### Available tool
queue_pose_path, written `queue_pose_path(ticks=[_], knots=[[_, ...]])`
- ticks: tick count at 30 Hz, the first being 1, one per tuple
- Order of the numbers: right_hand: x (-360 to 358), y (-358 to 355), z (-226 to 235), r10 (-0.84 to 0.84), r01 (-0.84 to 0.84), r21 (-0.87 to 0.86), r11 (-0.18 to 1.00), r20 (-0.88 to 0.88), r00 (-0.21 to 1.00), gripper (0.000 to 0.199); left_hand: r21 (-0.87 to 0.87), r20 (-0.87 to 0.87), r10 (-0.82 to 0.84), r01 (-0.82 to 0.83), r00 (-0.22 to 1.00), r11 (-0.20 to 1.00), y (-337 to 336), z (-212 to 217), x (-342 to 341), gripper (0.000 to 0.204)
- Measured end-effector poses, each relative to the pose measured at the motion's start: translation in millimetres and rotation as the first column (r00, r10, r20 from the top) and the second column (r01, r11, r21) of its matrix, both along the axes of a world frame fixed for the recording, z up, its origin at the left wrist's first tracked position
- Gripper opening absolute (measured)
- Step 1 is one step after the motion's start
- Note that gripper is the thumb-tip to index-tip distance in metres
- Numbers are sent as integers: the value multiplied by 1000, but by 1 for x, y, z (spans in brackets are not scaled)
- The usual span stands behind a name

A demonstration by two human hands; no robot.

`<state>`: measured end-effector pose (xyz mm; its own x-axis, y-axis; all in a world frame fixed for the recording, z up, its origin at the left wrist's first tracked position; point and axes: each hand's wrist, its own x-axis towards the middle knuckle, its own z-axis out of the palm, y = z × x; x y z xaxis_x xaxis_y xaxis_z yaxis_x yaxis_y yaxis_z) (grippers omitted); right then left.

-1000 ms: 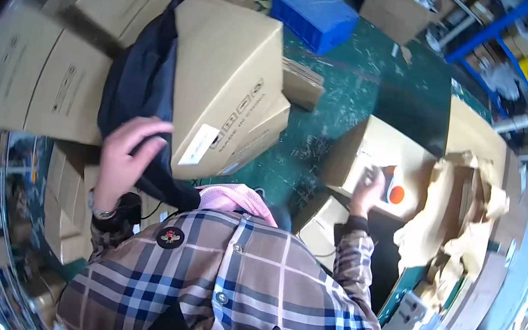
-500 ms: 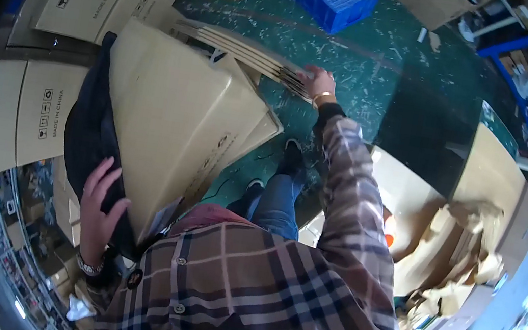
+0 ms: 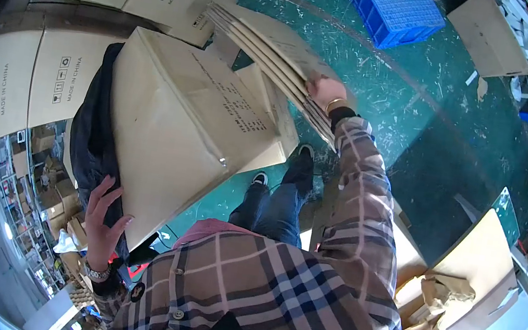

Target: The person seals a cardboard box with a tape dispenser, moves it aside, and then unfolds and assembles a new cardboard box. After taping the bottom of the new box, they pick up a pink and white object and walk away.

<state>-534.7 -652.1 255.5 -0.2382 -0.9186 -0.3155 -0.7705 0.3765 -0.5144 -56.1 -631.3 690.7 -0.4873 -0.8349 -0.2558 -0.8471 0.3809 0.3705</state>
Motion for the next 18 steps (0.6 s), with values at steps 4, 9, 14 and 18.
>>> queue_pose_path(ticks=[4,9,14,18], knots=[[-19,-8,-24,-96,114,55,992,-256,962,31,2,13,44,-44,999,999,1,2,-10,54],[-43,-26,-11,-261,271,-17,962,-329,908,25,-44,-18,32,-33,999,999,4,-6,-9,54],[-73,-13,99,-311,264,-168,950,-432,846,28,-44,-38,-115,114,993,993,3,1,5,57],[-71,75,231,-443,280,-411,868,-385,810,32,-19,-75,-302,301,950,953,-3,11,24,61]])
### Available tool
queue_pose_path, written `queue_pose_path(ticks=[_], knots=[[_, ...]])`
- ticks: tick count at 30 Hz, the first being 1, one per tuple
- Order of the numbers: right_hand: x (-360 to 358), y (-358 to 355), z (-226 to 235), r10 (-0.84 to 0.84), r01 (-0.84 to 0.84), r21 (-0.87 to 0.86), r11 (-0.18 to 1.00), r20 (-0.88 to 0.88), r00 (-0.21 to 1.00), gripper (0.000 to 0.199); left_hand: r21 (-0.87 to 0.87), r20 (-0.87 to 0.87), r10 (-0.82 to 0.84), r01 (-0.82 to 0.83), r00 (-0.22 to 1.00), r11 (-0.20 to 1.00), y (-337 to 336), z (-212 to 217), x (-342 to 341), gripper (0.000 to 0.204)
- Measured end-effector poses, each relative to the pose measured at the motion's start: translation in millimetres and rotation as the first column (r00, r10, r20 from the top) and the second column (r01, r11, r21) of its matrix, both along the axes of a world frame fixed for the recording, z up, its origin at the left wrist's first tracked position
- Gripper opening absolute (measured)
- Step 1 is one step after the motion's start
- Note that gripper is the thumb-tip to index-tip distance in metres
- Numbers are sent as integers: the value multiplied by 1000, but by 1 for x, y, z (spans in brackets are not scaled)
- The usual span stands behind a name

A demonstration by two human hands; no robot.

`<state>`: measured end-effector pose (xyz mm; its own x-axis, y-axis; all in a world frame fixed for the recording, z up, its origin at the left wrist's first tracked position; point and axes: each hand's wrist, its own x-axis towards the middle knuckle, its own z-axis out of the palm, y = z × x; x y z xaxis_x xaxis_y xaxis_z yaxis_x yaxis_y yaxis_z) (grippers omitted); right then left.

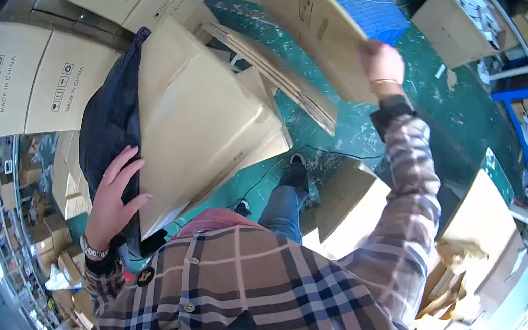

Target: The person seals a cardboard box with a tape dispenser, moves it aside, and then unfolds and assembles a new cardboard box. After taping the bottom of the new box, they pick up a pink and white object and walk away.

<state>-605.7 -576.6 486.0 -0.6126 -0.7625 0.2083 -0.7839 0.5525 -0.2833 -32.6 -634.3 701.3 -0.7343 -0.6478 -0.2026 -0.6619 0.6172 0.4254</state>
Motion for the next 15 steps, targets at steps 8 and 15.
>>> queue_pose_path(ticks=[8,15], knots=[[232,250,223,-136,292,-689,663,272,953,23,-88,-125,-433,425,893,901,-6,2,87,71],[501,481,243,-386,362,-900,243,253,887,19,-126,-419,-582,590,697,798,5,20,147,73]])
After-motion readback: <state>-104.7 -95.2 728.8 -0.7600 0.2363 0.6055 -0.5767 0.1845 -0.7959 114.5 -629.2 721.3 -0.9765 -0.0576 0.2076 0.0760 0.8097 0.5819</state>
